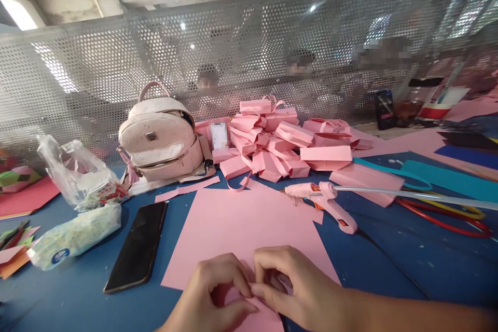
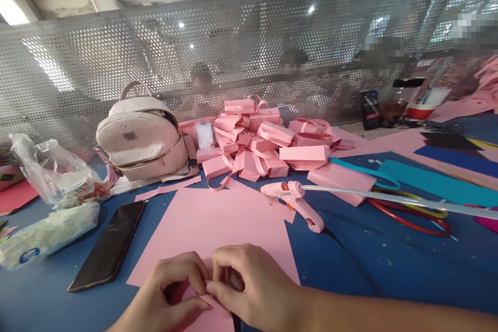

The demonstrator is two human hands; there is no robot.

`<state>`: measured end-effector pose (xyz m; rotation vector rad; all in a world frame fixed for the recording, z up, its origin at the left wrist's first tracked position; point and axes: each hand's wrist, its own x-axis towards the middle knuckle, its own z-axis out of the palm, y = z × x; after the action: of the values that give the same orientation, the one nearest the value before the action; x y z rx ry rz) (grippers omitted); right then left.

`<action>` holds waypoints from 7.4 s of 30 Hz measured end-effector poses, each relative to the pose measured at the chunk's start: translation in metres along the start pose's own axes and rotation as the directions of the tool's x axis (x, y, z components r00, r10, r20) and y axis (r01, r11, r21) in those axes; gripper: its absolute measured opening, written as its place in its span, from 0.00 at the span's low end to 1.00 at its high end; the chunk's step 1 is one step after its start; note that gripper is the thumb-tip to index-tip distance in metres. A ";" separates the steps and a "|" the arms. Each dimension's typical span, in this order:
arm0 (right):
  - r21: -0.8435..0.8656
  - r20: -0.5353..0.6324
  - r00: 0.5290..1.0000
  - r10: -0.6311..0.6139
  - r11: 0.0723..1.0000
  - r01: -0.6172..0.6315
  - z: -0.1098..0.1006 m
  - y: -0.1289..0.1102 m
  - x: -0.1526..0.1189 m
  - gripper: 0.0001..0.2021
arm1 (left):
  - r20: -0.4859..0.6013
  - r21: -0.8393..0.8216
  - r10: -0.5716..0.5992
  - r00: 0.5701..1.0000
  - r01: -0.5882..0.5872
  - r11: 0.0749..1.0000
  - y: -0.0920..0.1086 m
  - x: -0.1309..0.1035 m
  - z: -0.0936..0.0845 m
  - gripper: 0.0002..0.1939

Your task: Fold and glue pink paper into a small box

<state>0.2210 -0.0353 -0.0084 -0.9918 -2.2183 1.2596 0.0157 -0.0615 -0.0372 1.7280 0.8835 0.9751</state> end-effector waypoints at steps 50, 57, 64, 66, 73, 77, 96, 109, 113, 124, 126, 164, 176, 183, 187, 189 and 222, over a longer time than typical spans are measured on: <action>0.182 -0.043 0.998 0.043 0.983 -0.034 -0.005 0.012 0.009 0.11 | -0.188 0.150 -0.044 0.981 0.073 0.986 0.010 0.000 0.000 0.05; 0.102 -0.048 0.998 -0.031 0.994 0.036 -0.005 0.010 0.007 0.09 | -0.169 0.187 -0.157 0.973 0.188 0.964 0.018 0.008 -0.002 0.07; 0.006 -0.030 0.997 -0.075 0.997 0.075 -0.005 0.009 0.005 0.07 | -0.219 0.168 -0.196 0.956 0.235 0.957 0.021 0.012 0.003 0.06; 0.008 -0.027 0.997 -0.073 0.997 0.073 -0.004 0.010 0.005 0.07 | -0.223 0.191 -0.177 0.959 0.221 0.956 0.020 0.011 0.005 0.06; -0.026 -0.017 0.990 -0.143 0.989 0.143 -0.003 0.008 0.003 0.10 | -0.175 0.426 0.048 0.983 0.031 0.904 0.019 0.011 0.006 0.10; -0.044 -0.038 0.991 -0.131 0.991 0.129 -0.004 0.008 0.002 0.09 | -0.159 0.395 -0.003 0.987 0.067 0.916 0.020 0.012 0.002 0.10; -0.002 -0.036 0.997 -0.068 0.998 0.068 -0.006 0.007 0.006 0.09 | -0.162 0.263 -0.097 0.982 0.138 0.955 0.017 0.013 0.002 0.10; 0.031 -0.044 0.998 -0.051 0.998 0.052 -0.008 0.007 0.008 0.08 | -0.191 0.032 -0.192 0.963 0.202 0.979 0.011 0.012 0.000 0.13; 0.009 -0.030 0.997 -0.074 0.997 0.074 -0.009 0.008 0.007 0.08 | -0.172 0.013 -0.209 0.963 0.214 0.977 0.010 0.013 -0.001 0.14; -0.075 -0.006 0.996 -0.085 0.994 0.085 -0.007 0.009 0.007 0.05 | -0.129 0.041 -0.234 0.964 0.241 0.970 0.007 0.014 0.001 0.10; -0.105 -0.026 0.995 -0.094 0.990 0.091 -0.007 0.011 0.008 0.06 | -0.109 0.047 -0.218 0.970 0.224 0.973 0.007 0.015 0.000 0.10; -0.231 -0.034 0.987 -0.155 0.962 0.143 -0.027 0.021 0.024 0.08 | -0.204 0.437 -0.155 0.967 0.231 0.869 0.002 0.017 -0.022 0.13; 0.265 -0.039 0.999 -0.036 0.963 0.045 -0.008 0.009 0.014 0.05 | -0.205 -0.169 -0.244 0.948 0.211 0.963 0.012 0.013 0.000 0.12; 0.192 -0.164 0.985 -0.059 0.977 0.091 -0.010 0.016 0.014 0.08 | -0.217 -0.272 -0.247 0.944 0.185 0.944 -0.002 0.014 -0.006 0.19; 0.151 -0.132 0.988 -0.085 0.983 0.105 -0.008 0.016 0.014 0.07 | -0.182 -0.319 -0.297 0.937 0.229 0.919 -0.002 0.017 -0.005 0.24; 0.121 -0.117 0.985 -0.128 0.982 0.142 -0.007 0.015 0.014 0.08 | -0.139 -0.347 -0.307 0.942 0.244 0.906 0.000 0.017 -0.004 0.26; 0.049 -0.263 0.925 -0.273 0.954 0.296 -0.006 0.028 0.013 0.09 | 0.002 -0.150 -0.363 0.932 0.359 0.921 0.004 0.015 -0.007 0.22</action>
<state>0.2274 -0.0126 -0.0296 -0.7190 -2.0030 1.0273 0.0166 -0.0466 -0.0281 1.3663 1.0740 0.7936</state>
